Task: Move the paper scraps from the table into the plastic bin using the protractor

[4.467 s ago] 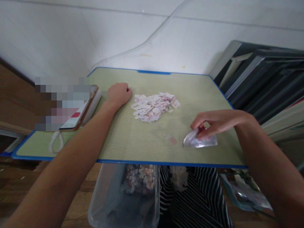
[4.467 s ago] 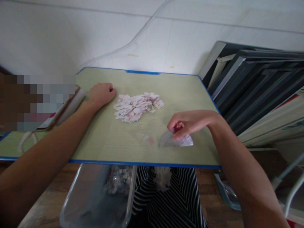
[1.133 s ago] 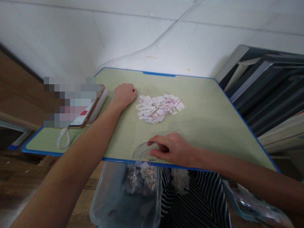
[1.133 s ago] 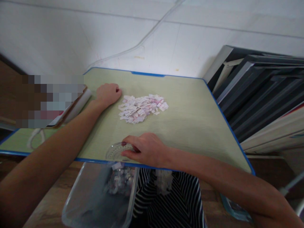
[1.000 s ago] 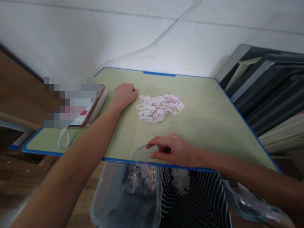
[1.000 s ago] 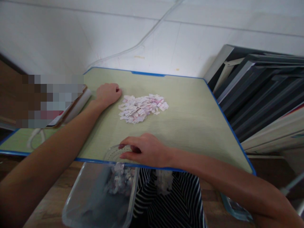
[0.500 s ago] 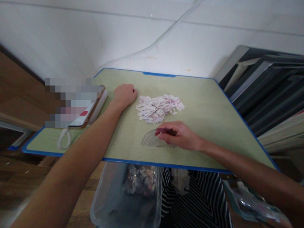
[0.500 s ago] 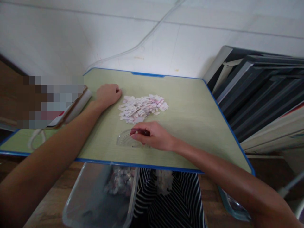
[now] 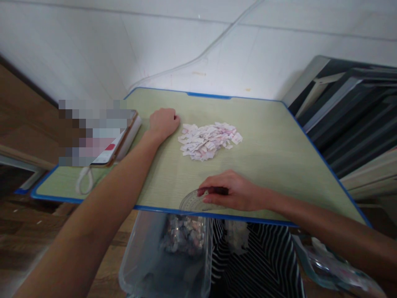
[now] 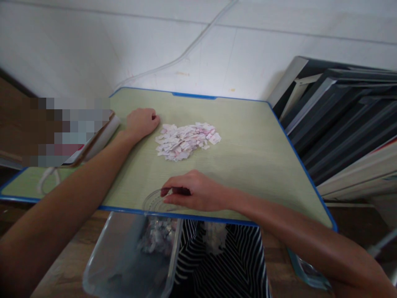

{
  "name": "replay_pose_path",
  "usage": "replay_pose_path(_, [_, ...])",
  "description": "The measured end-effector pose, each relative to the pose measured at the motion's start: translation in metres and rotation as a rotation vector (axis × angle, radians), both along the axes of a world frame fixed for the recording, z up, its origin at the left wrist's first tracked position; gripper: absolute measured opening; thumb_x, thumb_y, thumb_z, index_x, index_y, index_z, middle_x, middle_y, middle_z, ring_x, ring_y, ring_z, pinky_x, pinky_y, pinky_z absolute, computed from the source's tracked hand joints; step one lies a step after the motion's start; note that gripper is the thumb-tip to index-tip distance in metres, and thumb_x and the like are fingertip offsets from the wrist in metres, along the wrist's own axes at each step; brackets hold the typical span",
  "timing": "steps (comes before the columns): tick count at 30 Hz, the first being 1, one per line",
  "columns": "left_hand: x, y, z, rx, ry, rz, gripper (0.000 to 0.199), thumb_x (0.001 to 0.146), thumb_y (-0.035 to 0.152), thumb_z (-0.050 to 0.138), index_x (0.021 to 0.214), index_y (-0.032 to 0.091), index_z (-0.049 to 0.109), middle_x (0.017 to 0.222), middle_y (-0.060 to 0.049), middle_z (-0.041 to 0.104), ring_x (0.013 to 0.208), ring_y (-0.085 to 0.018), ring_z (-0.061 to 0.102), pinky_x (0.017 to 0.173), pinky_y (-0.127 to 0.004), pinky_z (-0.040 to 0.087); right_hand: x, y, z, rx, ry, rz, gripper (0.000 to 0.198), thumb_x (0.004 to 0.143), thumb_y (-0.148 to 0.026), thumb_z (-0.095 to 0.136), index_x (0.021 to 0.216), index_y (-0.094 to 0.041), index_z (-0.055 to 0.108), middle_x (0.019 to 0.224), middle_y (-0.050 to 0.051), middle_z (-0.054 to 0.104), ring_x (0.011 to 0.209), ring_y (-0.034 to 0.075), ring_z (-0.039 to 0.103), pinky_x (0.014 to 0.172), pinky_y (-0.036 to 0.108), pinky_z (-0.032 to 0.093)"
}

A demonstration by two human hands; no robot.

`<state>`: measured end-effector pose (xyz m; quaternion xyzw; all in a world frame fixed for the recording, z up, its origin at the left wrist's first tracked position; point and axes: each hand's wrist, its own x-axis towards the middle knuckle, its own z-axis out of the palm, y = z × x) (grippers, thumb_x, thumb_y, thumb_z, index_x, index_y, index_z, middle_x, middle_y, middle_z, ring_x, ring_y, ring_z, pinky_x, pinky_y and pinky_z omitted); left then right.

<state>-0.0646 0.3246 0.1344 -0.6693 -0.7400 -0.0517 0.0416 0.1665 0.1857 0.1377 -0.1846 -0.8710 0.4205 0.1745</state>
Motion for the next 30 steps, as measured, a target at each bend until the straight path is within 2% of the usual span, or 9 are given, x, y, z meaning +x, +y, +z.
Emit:
replay_pose_path(5, [0.001,-0.001,0.001,0.0,-0.002,0.014,0.051,0.09,0.033,0.03,0.12,0.015,0.067,0.12,-0.017,0.069,0.112,-0.033,0.061,0.09,-0.042,0.048,0.0,0.0,-0.001,0.036,-0.004,-0.03,0.025,0.098,-0.033,0.055,0.098,-0.013,0.07,0.074,0.003,0.068,0.062,0.01,0.052,0.06,0.022,0.041])
replay_pose_path(13, [0.001,-0.001,0.002,-0.011,-0.01,0.012,0.051,0.091,0.034,0.03,0.121,0.015,0.067,0.122,-0.018,0.068,0.113,-0.033,0.061,0.091,-0.041,0.048,0.002,0.0,0.001,0.022,-0.041,0.045,0.025,0.098,-0.031,0.055,0.103,-0.013,0.071,0.075,0.004,0.069,0.06,0.009,0.052,0.057,0.021,0.039])
replay_pose_path(21, [0.001,0.0,0.001,-0.002,-0.002,0.009,0.05,0.09,0.033,0.031,0.118,0.015,0.068,0.12,-0.018,0.069,0.111,-0.034,0.062,0.089,-0.042,0.049,0.001,0.0,0.0,0.051,0.069,0.045,0.023,0.098,-0.028,0.055,0.099,-0.01,0.069,0.075,0.004,0.068,0.06,0.009,0.051,0.058,0.021,0.041])
replay_pose_path(24, [0.002,-0.001,0.002,-0.01,-0.007,0.016,0.05,0.091,0.033,0.031,0.119,0.015,0.068,0.121,-0.018,0.069,0.111,-0.033,0.062,0.09,-0.042,0.048,0.002,0.002,0.002,-0.009,0.112,0.024,0.022,0.099,-0.03,0.055,0.097,-0.012,0.067,0.077,0.003,0.067,0.063,0.009,0.054,0.061,0.022,0.044])
replay_pose_path(26, [0.002,-0.001,0.003,-0.012,-0.018,0.019,0.05,0.091,0.032,0.031,0.12,0.015,0.068,0.121,-0.018,0.069,0.112,-0.033,0.062,0.091,-0.042,0.048,0.004,0.008,0.003,-0.099,0.164,-0.021,0.024,0.099,-0.035,0.055,0.096,-0.014,0.065,0.077,0.002,0.066,0.067,0.009,0.058,0.061,0.021,0.046])
replay_pose_path(30, [0.001,0.0,0.002,0.001,-0.015,0.011,0.049,0.091,0.033,0.033,0.119,0.015,0.068,0.121,-0.018,0.069,0.112,-0.034,0.062,0.092,-0.043,0.049,0.023,0.032,0.009,-0.265,0.309,-0.173,0.035,0.096,-0.052,0.056,0.098,-0.018,0.06,0.07,-0.003,0.06,0.056,0.008,0.061,0.05,0.019,0.047])
